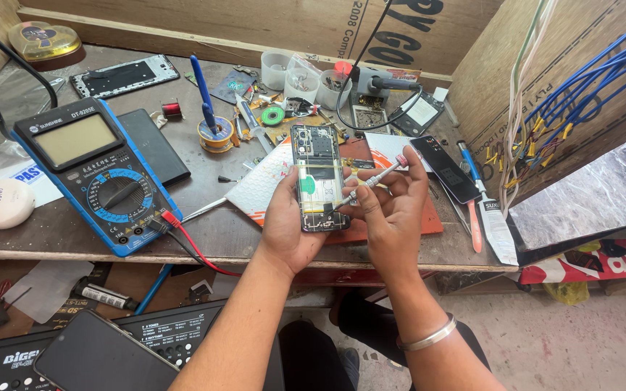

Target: The person holds a disassembled smartphone with its back cover removed, then uses a screwdriver to unscrew and work on the internal components of the phone at a cluttered repair workbench, occasionally picking up small parts from the desk.

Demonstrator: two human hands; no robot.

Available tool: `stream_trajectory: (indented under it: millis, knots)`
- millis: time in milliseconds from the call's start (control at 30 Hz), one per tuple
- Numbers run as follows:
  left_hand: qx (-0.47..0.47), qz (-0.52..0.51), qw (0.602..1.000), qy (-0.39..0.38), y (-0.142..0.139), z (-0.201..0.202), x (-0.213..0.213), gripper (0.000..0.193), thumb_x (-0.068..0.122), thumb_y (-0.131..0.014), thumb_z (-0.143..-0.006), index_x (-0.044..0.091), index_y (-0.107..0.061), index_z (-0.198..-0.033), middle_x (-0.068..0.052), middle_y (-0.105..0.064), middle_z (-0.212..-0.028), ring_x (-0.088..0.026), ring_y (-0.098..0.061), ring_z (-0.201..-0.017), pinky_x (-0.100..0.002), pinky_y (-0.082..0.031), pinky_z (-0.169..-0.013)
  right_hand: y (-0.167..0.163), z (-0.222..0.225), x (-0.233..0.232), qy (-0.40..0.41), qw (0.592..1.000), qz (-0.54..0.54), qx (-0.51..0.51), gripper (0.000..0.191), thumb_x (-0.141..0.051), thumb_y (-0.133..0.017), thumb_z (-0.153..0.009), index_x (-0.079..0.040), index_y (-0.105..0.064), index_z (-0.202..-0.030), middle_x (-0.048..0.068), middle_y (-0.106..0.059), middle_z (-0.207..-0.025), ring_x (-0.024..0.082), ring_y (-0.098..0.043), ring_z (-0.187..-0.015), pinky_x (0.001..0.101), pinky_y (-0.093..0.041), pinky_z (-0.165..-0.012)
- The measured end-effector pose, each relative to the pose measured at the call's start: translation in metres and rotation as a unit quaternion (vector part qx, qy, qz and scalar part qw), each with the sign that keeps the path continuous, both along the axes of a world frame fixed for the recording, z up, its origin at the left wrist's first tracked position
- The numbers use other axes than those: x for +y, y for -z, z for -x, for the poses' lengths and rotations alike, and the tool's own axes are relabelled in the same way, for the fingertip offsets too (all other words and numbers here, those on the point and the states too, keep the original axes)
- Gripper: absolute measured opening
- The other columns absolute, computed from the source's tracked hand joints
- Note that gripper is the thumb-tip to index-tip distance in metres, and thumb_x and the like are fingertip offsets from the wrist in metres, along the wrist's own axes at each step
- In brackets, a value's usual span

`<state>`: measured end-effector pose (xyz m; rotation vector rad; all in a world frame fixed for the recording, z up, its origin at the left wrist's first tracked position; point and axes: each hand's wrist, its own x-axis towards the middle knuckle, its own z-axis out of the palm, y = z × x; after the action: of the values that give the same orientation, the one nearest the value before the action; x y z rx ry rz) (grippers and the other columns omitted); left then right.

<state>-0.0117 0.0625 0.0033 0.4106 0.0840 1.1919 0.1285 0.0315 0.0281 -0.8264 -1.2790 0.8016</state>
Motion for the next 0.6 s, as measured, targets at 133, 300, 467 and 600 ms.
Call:
stream_trajectory:
  millis: [133, 300, 467, 600]
  knots:
    - [-0.015, -0.019, 1.000, -0.001, 0.0005, -0.0006, -0.0005, 0.057, 0.040, -0.024, -0.113, -0.003, -0.058, -0.129, -0.014, -0.069, -0.113, -0.022, -0.069, -0.102, -0.039, -0.059, -0.088, 0.0031, -0.0004, 0.0033, -0.003, 1.000, 0.005, -0.006, 0.076, -0.005, -0.062, -0.103, -0.007, -0.013, -0.161, 0.016, -0.058, -0.125, 0.020, -0.070, -0.107, 0.0347, -0.068, -0.082]
    - [-0.014, 0.000, 1.000, -0.001, 0.0021, -0.0015, 0.0015, 0.055, 0.040, -0.025, -0.113, -0.001, -0.059, -0.129, -0.013, -0.069, -0.115, -0.020, -0.068, -0.099, -0.036, -0.058, -0.081, 0.0040, -0.0008, 0.0074, -0.008, 1.000, 0.019, 0.001, 0.077, -0.004, -0.063, -0.101, -0.006, -0.012, -0.159, 0.016, -0.059, -0.124, 0.020, -0.071, -0.107, 0.0327, -0.067, -0.079]
    - [-0.022, -0.005, 1.000, -0.003, 0.0036, -0.0016, 0.0021, 0.053, 0.039, -0.026, -0.113, 0.000, -0.058, -0.131, -0.013, -0.069, -0.117, -0.020, -0.067, -0.100, -0.035, -0.057, -0.080, 0.0045, -0.0007, 0.0080, -0.006, 1.000, 0.019, -0.005, 0.077, -0.004, -0.062, -0.101, -0.006, -0.012, -0.159, 0.016, -0.059, -0.125, 0.021, -0.071, -0.109, 0.0317, -0.067, -0.078]
    - [-0.012, 0.003, 1.000, -0.004, 0.0034, -0.0015, 0.0013, 0.053, 0.039, -0.026, -0.113, 0.001, -0.058, -0.131, -0.013, -0.069, -0.118, -0.021, -0.067, -0.102, -0.036, -0.058, -0.082, 0.0052, -0.0009, 0.0085, -0.003, 1.000, 0.017, -0.004, 0.075, -0.004, -0.062, -0.102, -0.006, -0.013, -0.158, 0.016, -0.059, -0.125, 0.021, -0.071, -0.107, 0.0320, -0.068, -0.078]
